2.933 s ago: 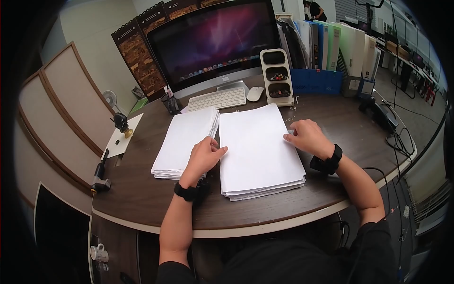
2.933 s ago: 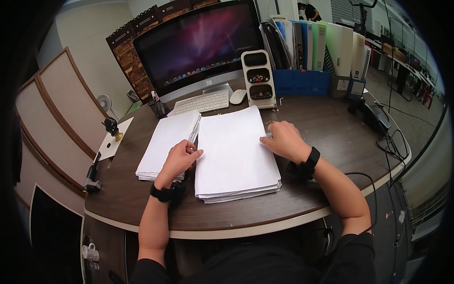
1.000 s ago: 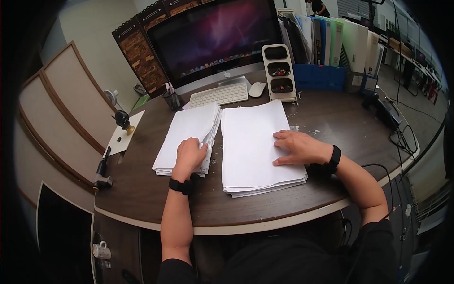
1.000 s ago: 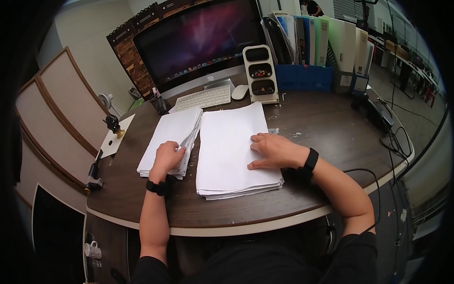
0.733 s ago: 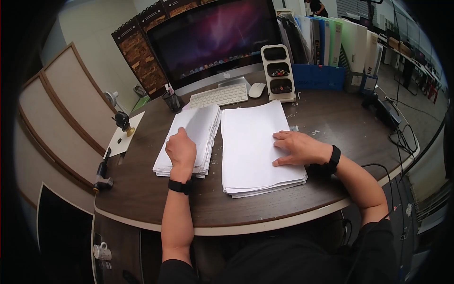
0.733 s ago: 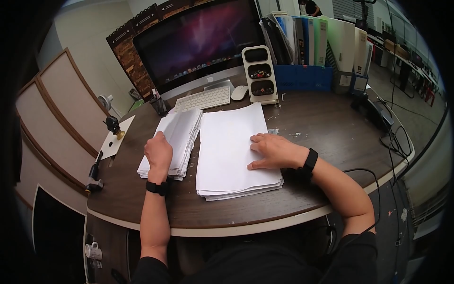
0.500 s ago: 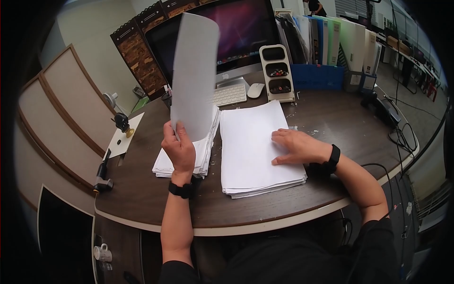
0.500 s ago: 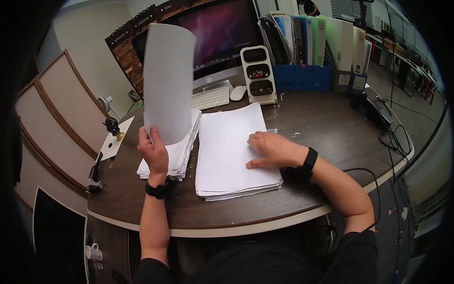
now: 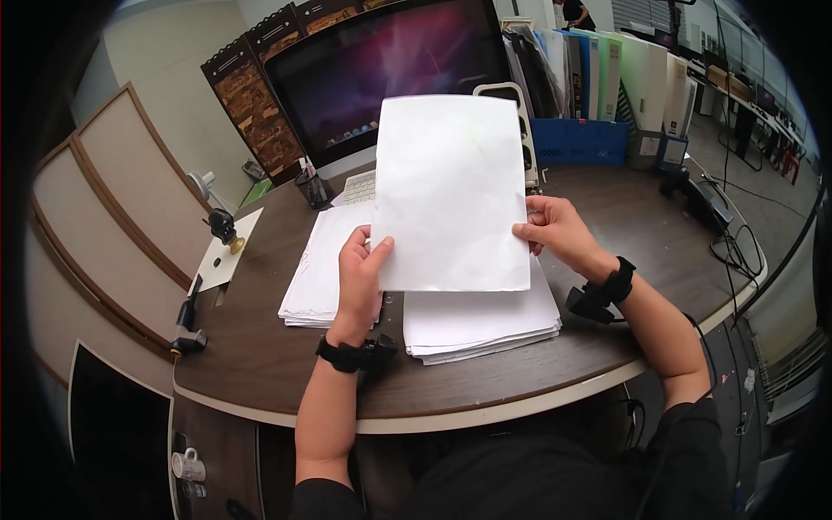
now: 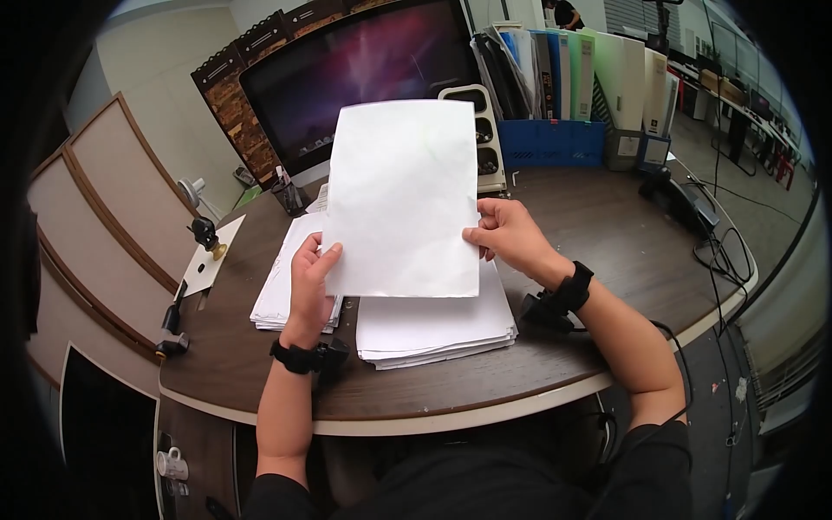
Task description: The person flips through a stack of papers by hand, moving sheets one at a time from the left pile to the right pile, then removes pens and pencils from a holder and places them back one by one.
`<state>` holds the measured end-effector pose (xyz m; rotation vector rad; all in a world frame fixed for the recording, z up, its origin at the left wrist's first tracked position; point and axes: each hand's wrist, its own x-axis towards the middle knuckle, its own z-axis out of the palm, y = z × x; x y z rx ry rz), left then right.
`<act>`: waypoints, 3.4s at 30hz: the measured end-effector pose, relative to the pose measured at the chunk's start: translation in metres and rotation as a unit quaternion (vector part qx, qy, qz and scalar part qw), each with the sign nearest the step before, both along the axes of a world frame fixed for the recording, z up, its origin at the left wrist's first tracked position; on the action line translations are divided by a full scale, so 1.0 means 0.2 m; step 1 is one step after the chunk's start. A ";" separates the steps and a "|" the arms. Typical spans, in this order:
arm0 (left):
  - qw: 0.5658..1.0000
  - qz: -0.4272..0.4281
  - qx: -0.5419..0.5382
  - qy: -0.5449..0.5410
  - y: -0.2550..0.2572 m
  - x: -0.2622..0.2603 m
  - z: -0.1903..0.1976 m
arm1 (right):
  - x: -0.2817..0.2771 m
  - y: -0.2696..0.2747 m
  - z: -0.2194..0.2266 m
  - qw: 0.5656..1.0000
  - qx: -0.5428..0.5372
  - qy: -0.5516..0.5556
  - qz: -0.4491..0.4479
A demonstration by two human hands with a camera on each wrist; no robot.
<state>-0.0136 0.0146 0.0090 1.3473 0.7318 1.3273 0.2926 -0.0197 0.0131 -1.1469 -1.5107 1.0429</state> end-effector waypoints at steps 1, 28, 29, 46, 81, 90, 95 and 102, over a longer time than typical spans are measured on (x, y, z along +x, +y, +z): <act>0.999 -0.004 -0.033 0.004 0.01 -0.01 0.01 | 0.01 0.01 -0.01 1.000 -0.005 -0.002 -0.012; 0.905 0.029 -0.051 0.421 0.10 -0.09 -0.09 | 0.05 -0.05 0.02 0.885 -0.015 -0.465 -0.012; 0.897 0.059 -0.024 0.437 0.09 -0.08 -0.09 | 0.05 -0.05 0.02 0.885 -0.015 -0.465 -0.012; 0.826 0.004 0.081 0.558 0.07 -0.05 -0.10 | -0.02 -0.07 0.00 0.851 0.008 -0.522 -0.051; 0.684 0.187 0.143 0.691 0.21 -0.28 -0.18 | -0.04 -0.05 -0.12 0.829 0.145 -0.509 0.179; 0.684 0.230 0.106 0.684 0.15 -0.21 -0.12 | -0.04 -0.05 -0.15 0.828 0.189 -0.501 0.168; 0.667 0.234 0.131 0.695 0.11 -0.18 -0.14 | -0.04 -0.05 -0.15 0.826 0.195 -0.501 0.172; 0.660 0.322 0.138 0.664 0.18 -0.22 -0.16 | -0.04 -0.04 -0.17 0.826 0.196 -0.501 0.169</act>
